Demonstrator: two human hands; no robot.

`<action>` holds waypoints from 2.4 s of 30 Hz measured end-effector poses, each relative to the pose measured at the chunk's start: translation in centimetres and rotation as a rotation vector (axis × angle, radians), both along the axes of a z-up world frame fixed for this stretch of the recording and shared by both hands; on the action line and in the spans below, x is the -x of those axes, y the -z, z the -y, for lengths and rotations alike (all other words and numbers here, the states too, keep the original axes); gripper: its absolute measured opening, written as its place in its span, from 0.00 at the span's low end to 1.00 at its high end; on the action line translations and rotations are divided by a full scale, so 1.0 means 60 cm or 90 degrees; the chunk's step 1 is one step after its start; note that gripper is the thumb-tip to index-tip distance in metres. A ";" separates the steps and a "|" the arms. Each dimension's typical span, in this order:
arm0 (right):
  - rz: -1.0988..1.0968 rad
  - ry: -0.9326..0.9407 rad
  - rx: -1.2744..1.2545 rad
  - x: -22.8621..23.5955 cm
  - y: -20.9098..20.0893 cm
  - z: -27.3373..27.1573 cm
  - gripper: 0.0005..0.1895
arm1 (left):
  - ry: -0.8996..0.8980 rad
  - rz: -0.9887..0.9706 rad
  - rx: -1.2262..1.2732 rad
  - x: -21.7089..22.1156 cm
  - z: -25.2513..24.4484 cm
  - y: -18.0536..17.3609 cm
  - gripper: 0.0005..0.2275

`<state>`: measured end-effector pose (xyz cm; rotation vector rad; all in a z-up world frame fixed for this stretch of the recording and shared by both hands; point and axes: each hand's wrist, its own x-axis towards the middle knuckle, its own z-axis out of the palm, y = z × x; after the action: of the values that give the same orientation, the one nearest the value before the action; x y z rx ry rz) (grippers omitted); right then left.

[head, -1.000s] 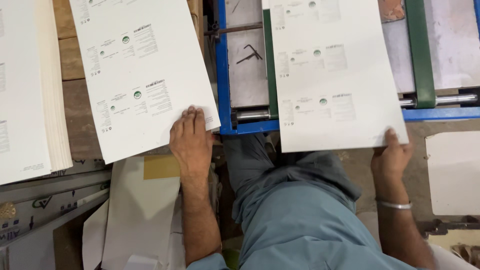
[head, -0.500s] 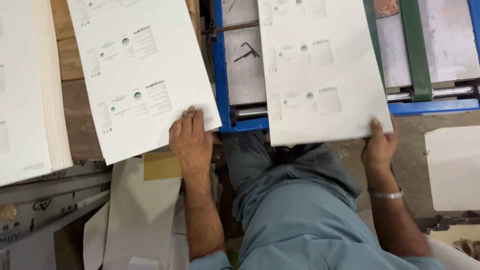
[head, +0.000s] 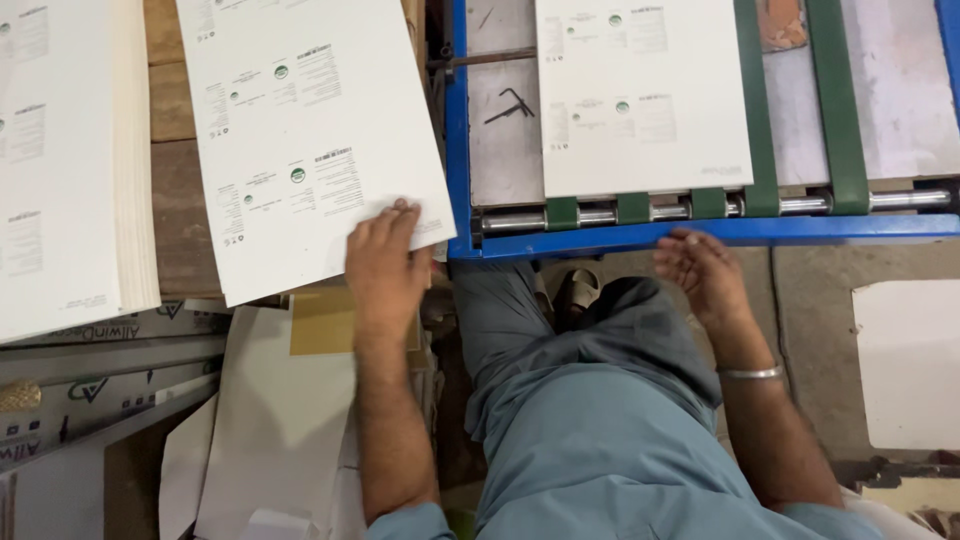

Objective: The person repeatedly picks up printed paper sheets from a stack on the left and feeds them one by one into a blue and green conveyor machine on the right. The hands move in a consistent loop, placing each sheet onto the rollers and retrieving the next from the pile.

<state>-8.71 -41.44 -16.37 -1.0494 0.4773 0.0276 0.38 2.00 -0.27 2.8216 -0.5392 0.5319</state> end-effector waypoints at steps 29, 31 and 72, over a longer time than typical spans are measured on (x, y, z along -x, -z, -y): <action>0.097 0.319 0.040 0.031 -0.038 0.075 0.15 | -0.061 -0.056 -0.071 -0.015 0.044 -0.025 0.28; 0.090 0.326 0.075 0.072 -0.022 0.091 0.13 | -0.036 -0.020 -0.068 -0.015 0.035 -0.013 0.25; 0.117 -0.229 -0.019 -0.019 -0.093 -0.114 0.21 | 0.029 0.006 0.141 0.034 0.085 0.019 0.12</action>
<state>-7.55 -34.59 -10.82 -1.0865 0.1181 0.2540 -1.65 -3.08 -1.40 2.5932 -0.5111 0.5583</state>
